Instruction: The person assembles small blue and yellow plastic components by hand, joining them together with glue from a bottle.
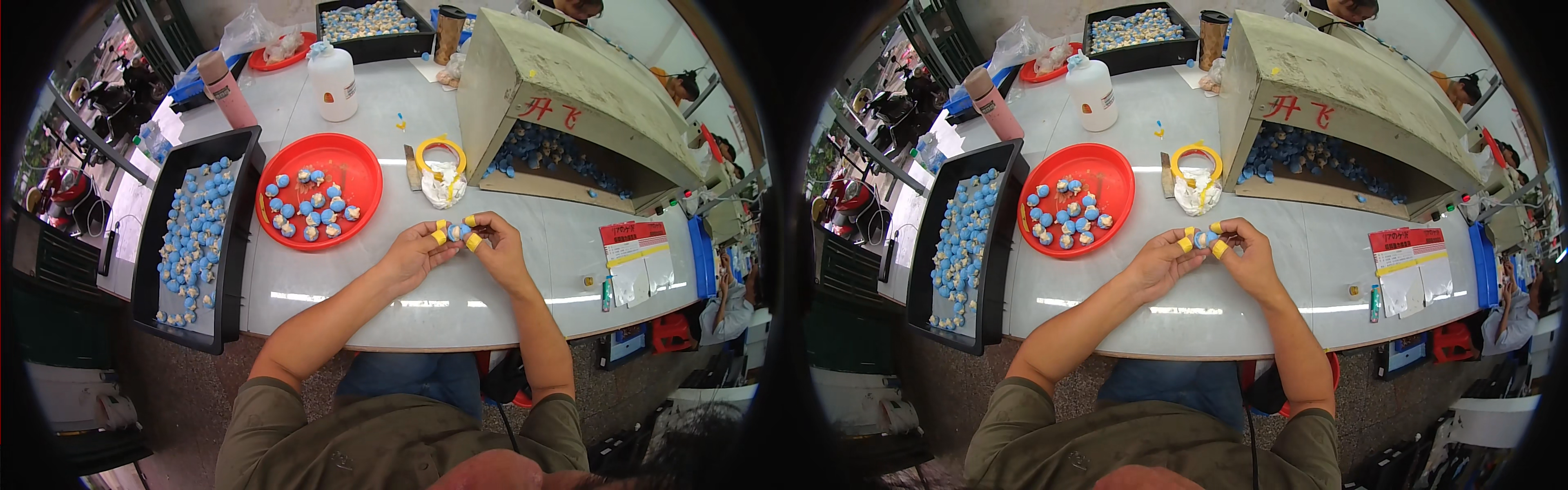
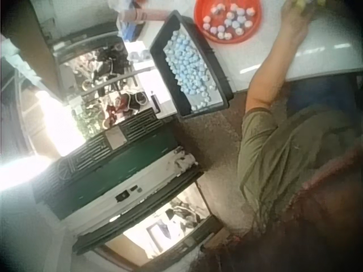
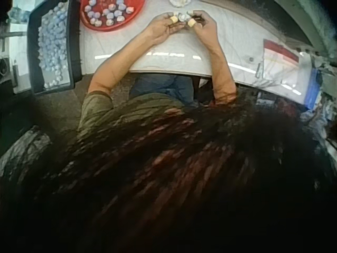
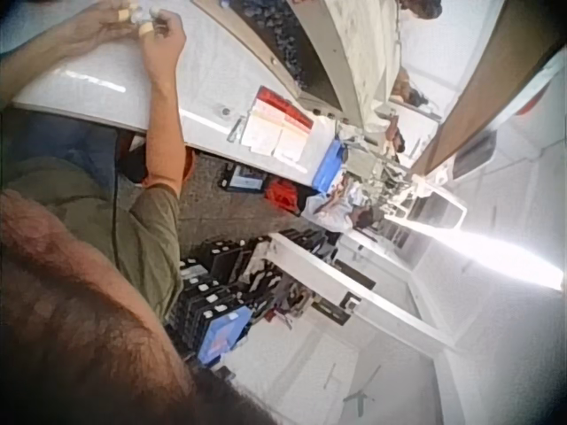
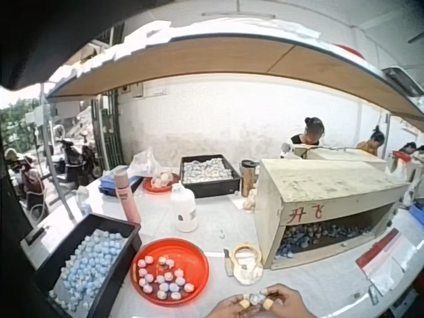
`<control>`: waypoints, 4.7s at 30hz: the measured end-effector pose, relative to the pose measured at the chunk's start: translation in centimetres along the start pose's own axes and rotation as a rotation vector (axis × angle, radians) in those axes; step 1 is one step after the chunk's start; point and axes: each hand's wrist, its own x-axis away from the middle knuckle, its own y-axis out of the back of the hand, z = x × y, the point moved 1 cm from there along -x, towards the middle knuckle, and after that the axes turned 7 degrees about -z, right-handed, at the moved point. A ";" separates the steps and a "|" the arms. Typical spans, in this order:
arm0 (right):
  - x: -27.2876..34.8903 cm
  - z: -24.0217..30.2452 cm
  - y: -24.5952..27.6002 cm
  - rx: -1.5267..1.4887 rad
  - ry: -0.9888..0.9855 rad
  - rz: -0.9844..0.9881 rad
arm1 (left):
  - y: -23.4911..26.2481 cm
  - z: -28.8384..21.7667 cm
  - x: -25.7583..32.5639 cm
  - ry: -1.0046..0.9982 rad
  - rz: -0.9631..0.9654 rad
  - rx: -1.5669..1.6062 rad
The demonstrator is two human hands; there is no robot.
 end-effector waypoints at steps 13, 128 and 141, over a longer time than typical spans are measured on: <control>-0.1 2.4 -0.2 0.237 0.171 0.017 | 0.4 0.2 -0.1 -0.024 0.050 -0.036; 1.4 -1.7 -2.9 -0.176 -0.275 -0.211 | -0.4 0.2 0.2 -0.028 -0.076 -0.045; 1.0 -0.4 -2.8 -0.140 -0.239 -0.113 | -1.2 -0.7 0.7 -0.246 -0.153 -0.251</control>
